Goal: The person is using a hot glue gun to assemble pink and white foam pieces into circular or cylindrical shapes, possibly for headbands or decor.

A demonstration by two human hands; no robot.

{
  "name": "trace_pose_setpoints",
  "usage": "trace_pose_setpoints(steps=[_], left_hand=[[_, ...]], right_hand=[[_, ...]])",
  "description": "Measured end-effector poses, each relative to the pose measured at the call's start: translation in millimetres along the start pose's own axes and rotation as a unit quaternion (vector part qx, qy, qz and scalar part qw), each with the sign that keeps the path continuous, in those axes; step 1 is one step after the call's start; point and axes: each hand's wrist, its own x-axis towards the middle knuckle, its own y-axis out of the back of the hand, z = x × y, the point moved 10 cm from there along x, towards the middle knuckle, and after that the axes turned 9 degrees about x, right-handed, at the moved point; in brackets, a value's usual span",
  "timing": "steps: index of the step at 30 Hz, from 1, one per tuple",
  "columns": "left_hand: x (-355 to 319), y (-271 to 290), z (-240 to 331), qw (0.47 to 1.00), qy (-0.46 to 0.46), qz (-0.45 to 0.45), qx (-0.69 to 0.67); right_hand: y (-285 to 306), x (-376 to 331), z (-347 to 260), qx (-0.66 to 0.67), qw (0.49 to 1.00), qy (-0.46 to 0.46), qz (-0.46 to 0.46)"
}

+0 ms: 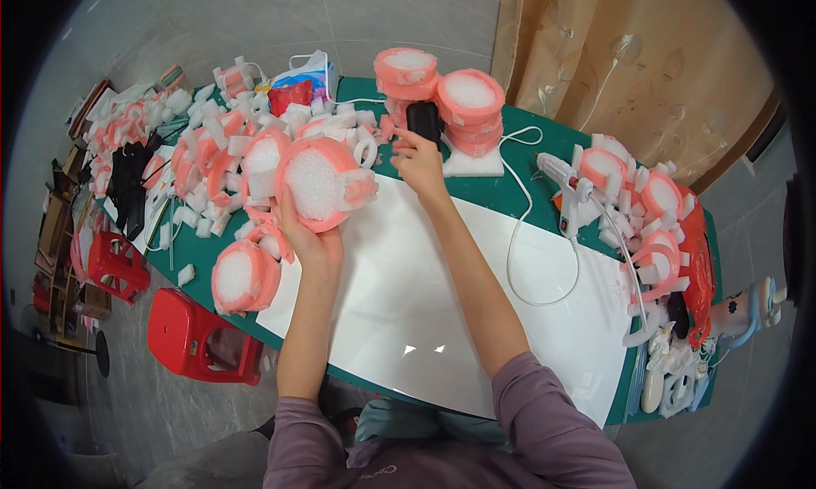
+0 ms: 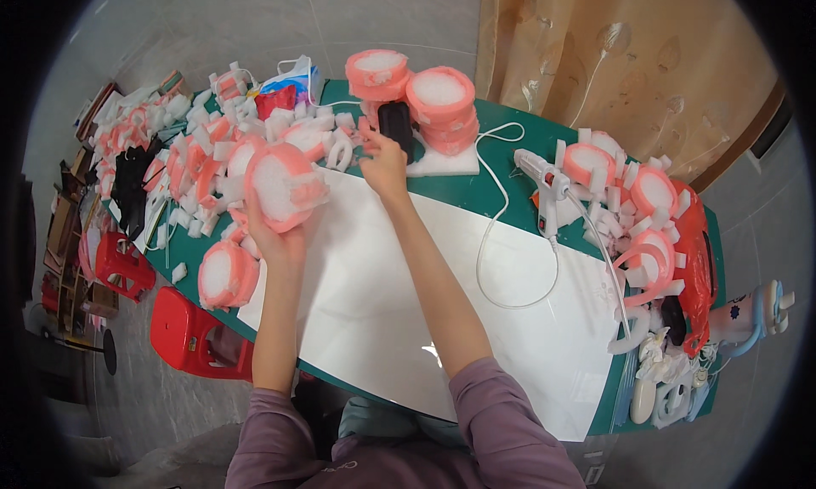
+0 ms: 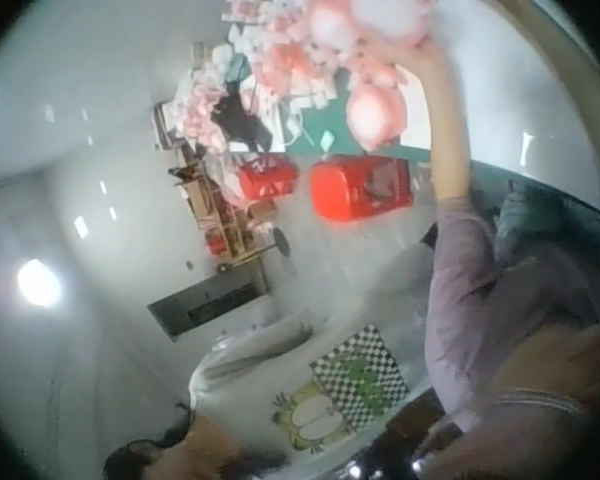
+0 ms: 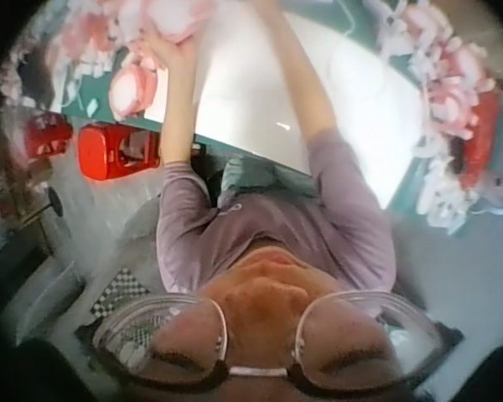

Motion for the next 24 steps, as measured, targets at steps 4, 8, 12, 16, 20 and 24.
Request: trace_pose_setpoints(steps=[4,8,12,16,20,24], left_hand=[[5.0,4.9,1.5,1.0,-0.011,-0.016,-0.004],[4.2,4.9,0.6,1.0,-0.011,-0.01,-0.004],[2.6,1.2,-1.1,1.0,0.002,-0.008,-0.005],[4.6,2.2,1.8,1.0,-0.011,-0.021,-0.006],[0.1,-4.4,0.2,1.0,-0.019,-0.009,0.022],[-3.6,-4.0,12.2,0.996,-0.067,-0.005,0.066]], right_hand=[[-4.3,5.2,0.2,-0.049,0.997,-0.023,-0.049],[9.4,6.2,-30.4,0.089,0.991,-0.076,-0.07],[31.0,-1.2,-103.5,0.152,0.985,-0.039,-0.067],[53.8,-34.9,-209.0,0.185,0.968,0.142,-0.088],[69.2,-100.5,-277.7,0.2,0.934,0.244,-0.171],[37.5,-174.6,-317.7,0.21,0.845,0.333,-0.363]])
